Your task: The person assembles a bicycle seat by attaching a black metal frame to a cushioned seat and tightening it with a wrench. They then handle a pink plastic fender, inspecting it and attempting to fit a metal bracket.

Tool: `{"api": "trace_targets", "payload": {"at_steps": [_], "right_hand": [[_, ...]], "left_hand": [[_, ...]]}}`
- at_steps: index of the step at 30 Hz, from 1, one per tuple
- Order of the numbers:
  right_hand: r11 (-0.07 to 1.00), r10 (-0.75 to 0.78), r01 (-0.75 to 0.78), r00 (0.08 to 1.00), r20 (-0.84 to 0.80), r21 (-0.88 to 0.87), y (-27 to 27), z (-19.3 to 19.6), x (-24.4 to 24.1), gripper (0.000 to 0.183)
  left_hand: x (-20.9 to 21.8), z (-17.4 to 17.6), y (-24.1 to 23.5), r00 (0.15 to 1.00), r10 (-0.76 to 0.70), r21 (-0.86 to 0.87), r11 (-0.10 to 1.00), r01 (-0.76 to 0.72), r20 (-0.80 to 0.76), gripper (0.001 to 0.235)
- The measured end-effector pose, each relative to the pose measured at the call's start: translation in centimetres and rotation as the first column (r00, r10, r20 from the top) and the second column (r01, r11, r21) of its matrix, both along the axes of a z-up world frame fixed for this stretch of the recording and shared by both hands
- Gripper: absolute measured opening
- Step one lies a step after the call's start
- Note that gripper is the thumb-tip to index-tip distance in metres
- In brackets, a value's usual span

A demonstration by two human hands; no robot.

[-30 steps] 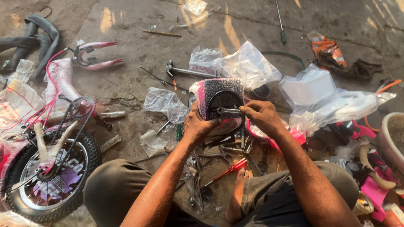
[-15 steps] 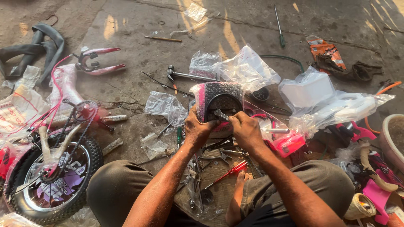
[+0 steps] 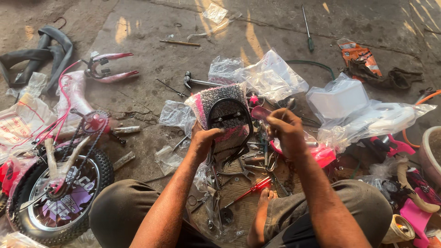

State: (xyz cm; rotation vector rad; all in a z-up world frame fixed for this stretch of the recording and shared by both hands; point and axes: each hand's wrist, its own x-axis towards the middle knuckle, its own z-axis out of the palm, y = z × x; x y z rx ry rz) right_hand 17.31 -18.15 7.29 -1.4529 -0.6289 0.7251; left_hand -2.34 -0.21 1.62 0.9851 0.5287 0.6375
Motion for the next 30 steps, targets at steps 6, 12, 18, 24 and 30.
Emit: {"api": "trace_targets", "payload": {"at_steps": [6, 12, 18, 24, 30], "right_hand": [[0.998, -0.026, 0.068, 0.572, 0.82, -0.015, 4.1, -2.2, -3.4, 0.012], [0.972, -0.101, 0.236, 0.375, 0.921, 0.01, 5.0, -1.7, -4.7, 0.011], [0.928, -0.087, 0.367, 0.362, 0.928, -0.056, 5.3, -1.8, -4.3, 0.028], [0.969, -0.068, 0.245, 0.315, 0.947, -0.011, 4.3, -1.9, -4.3, 0.013], [0.938, -0.039, 0.335, 0.343, 0.938, -0.083, 4.0, -2.0, -4.6, 0.024]], "left_hand": [[1.1, 0.7, -1.2, 0.998, -0.05, -0.2, 0.979, 0.042, -0.032, 0.069], [0.7, 2.0, -1.9, 0.991, -0.041, 0.117, 0.992, 0.057, -0.13, 0.053], [0.9, 3.4, -2.7, 0.964, 0.003, 0.279, 0.958, 0.074, -0.265, 0.056], [0.6, 2.9, -2.3, 0.974, -0.043, 0.251, 0.963, 0.1, -0.222, 0.056], [0.6, 2.6, -3.0, 0.97, -0.04, 0.28, 0.954, 0.109, -0.241, 0.051]]}}
